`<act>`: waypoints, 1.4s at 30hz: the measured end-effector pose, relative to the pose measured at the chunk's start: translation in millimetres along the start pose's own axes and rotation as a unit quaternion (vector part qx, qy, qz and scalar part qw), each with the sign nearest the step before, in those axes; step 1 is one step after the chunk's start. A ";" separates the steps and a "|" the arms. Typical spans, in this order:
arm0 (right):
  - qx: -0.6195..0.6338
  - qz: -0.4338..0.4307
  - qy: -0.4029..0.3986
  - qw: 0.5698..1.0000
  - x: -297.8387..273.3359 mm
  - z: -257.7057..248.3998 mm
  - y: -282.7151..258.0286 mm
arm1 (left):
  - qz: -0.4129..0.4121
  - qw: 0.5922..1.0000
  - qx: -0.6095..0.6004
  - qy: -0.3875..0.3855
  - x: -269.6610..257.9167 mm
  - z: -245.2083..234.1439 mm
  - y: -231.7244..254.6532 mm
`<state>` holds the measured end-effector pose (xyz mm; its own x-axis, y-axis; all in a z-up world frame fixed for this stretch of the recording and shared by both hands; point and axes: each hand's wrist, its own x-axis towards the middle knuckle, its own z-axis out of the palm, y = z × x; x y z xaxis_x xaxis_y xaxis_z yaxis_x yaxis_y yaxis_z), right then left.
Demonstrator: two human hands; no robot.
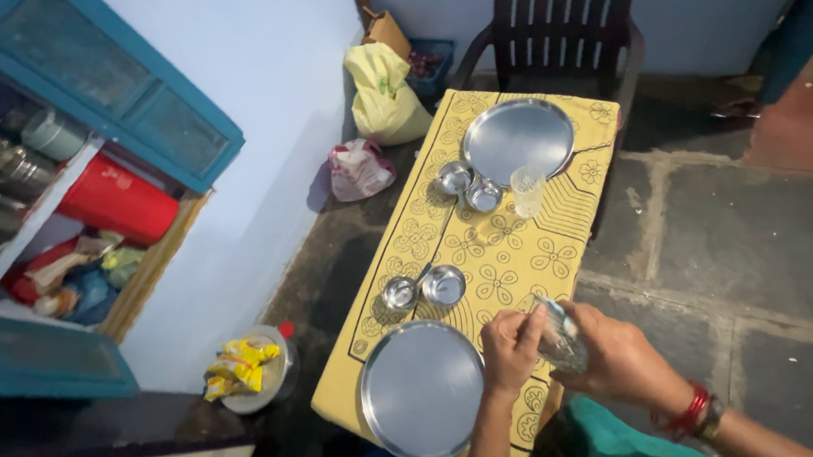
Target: The person wipes metal plates, bowls, and glasses with a cloth, handling them one at a time and placing them back on the table.
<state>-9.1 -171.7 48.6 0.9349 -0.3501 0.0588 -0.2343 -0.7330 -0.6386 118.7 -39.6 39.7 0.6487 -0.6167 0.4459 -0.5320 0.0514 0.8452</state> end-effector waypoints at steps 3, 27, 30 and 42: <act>0.297 0.024 -0.199 0.934 15.0 2.1 40.4 | -0.150 0.961 -0.206 -0.104 -3.7 -7.6 8.8; 0.097 0.161 -0.191 0.963 -0.5 53.8 76.1 | -0.243 0.954 0.177 0.022 -24.5 -16.7 -58.9; 0.118 0.233 -0.194 0.945 -18.5 76.1 119.3 | -0.065 0.935 0.341 -0.065 -26.4 -9.9 -93.3; 0.113 0.302 -0.147 0.935 -69.6 93.3 186.3 | -0.016 0.886 0.445 -0.129 -26.8 -4.0 -141.0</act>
<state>-92.9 -229.4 -146.0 0.6912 -0.4612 -0.5563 -0.7115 -0.2998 -0.6355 178.5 -27.2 -90.2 0.5856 -0.7720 0.2470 -0.8090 -0.5375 0.2381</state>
